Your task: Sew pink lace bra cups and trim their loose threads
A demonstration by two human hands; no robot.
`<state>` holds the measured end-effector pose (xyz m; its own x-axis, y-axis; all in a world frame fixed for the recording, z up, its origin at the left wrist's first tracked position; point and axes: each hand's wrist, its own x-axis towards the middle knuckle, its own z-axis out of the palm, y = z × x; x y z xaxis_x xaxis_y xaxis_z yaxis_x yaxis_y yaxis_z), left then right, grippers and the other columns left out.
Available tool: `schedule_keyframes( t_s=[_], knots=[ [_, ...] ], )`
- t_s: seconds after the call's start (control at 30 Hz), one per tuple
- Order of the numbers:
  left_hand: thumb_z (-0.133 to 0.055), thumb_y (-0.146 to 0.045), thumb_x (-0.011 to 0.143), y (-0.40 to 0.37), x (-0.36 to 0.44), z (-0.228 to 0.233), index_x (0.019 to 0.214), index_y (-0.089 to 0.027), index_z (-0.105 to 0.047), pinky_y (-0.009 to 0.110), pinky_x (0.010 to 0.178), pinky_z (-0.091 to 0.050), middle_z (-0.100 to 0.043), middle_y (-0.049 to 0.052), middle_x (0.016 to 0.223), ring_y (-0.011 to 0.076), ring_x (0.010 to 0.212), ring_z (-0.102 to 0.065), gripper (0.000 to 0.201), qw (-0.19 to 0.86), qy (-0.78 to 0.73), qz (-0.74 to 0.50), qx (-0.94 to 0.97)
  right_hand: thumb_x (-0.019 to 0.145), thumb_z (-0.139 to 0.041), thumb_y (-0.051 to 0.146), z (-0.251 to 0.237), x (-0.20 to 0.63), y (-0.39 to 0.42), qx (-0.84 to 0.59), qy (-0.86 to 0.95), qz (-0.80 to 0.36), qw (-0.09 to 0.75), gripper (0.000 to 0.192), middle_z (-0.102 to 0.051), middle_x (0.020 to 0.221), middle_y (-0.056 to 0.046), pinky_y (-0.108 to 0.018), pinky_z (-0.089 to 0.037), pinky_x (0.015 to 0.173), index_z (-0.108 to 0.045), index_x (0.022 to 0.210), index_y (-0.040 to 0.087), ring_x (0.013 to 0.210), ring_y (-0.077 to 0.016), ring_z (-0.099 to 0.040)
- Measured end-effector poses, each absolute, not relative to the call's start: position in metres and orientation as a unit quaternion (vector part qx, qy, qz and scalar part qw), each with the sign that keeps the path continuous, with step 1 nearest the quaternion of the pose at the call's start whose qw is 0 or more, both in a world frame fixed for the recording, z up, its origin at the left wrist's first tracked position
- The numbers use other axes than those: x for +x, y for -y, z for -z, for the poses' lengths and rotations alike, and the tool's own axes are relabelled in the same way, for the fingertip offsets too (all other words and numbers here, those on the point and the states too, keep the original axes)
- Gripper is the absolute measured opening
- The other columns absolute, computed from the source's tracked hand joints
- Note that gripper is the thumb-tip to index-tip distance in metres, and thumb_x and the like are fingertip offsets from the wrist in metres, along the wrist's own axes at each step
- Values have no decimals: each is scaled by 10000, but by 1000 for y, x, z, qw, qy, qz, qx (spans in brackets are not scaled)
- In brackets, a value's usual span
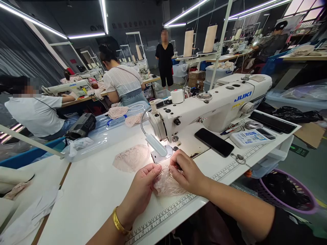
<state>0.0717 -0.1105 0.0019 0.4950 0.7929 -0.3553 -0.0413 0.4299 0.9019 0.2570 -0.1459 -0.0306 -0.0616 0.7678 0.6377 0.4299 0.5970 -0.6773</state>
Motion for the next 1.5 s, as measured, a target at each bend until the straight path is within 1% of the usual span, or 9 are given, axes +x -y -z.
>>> schedule_keyframes(
  t_s=[0.33, 0.43, 0.57, 0.7, 0.83, 0.93, 1.03, 1.17, 1.5],
  knots=[
    [-793, -515, 790, 112, 74, -4, 774, -168, -639, 218, 587, -409, -568, -13, 708, 120, 642, -466, 380, 729, -420, -274, 466, 814, -459, 49, 29, 253, 151, -333, 770, -107, 533, 266, -532, 929, -50, -329, -474, 725, -418, 999, 236, 861, -208, -500],
    [-776, -524, 810, 115, 73, -6, 791, -173, -619, 214, 595, -419, -576, -14, 717, 117, 643, -478, 385, 738, -415, -256, 467, 790, -447, 46, 34, 259, 148, -307, 824, -46, 474, 274, -543, 855, -31, -317, -443, 658, -414, 986, 235, 775, -203, -484],
    [-771, -515, 819, 112, 68, -8, 798, -180, -605, 208, 606, -438, -569, -18, 729, 116, 658, -494, 375, 742, -410, -276, 453, 726, -387, -12, 44, 295, 135, -414, 822, 45, 388, 299, -481, 781, -34, -312, -345, 575, -382, 887, 240, 709, -216, -411],
    [-765, -457, 829, 106, 64, -7, 771, -176, -601, 203, 598, -440, -550, -16, 718, 113, 653, -480, 331, 738, -406, -296, 450, 768, -421, 3, 41, 325, 134, -492, 780, -53, 382, 268, -513, 859, -52, -327, -405, 653, -411, 924, 220, 761, -211, -457],
    [-762, -405, 841, 105, 65, -4, 723, -180, -558, 188, 552, -410, -508, -34, 680, 96, 606, -430, 327, 748, -395, -310, 435, 978, -504, 218, 27, 314, 143, -494, 738, -228, 399, 24, -577, 903, -40, -316, -419, 702, -521, 964, 209, 813, -193, -527],
    [-766, -405, 844, 107, 66, -4, 725, -181, -560, 192, 548, -417, -526, -31, 681, 99, 605, -444, 326, 751, -393, -314, 427, 949, -640, 416, 23, 297, 145, -469, 673, -386, 421, 278, -623, 1089, -64, -319, -442, 770, -583, 1135, 217, 978, -214, -578],
    [-767, -429, 846, 109, 67, -6, 769, -183, -600, 213, 589, -456, -567, -16, 714, 118, 645, -503, 307, 756, -388, -309, 426, 887, -722, 433, 24, 284, 143, -448, 588, -487, 466, 345, -619, 977, -22, -316, -441, 776, -607, 1129, 215, 885, -183, -577],
    [-797, -474, 814, 109, 66, -6, 872, -183, -657, 228, 616, -472, -604, -7, 744, 126, 662, -549, 328, 765, -386, -276, 435, 861, -762, 397, 25, 273, 144, -409, 528, -537, 515, 310, -584, 843, 22, -304, -425, 759, -614, 1051, 203, 787, -147, -542],
    [-850, -418, 750, 102, 64, -1, 802, -154, -673, 232, 620, -476, -595, -11, 694, 121, 642, -551, 321, 747, -418, -290, 429, 820, -812, 344, 33, 272, 139, -415, 480, -542, 551, 287, -533, 808, 50, -276, -413, 729, -618, 982, 208, 745, -117, -497]
  ],
)
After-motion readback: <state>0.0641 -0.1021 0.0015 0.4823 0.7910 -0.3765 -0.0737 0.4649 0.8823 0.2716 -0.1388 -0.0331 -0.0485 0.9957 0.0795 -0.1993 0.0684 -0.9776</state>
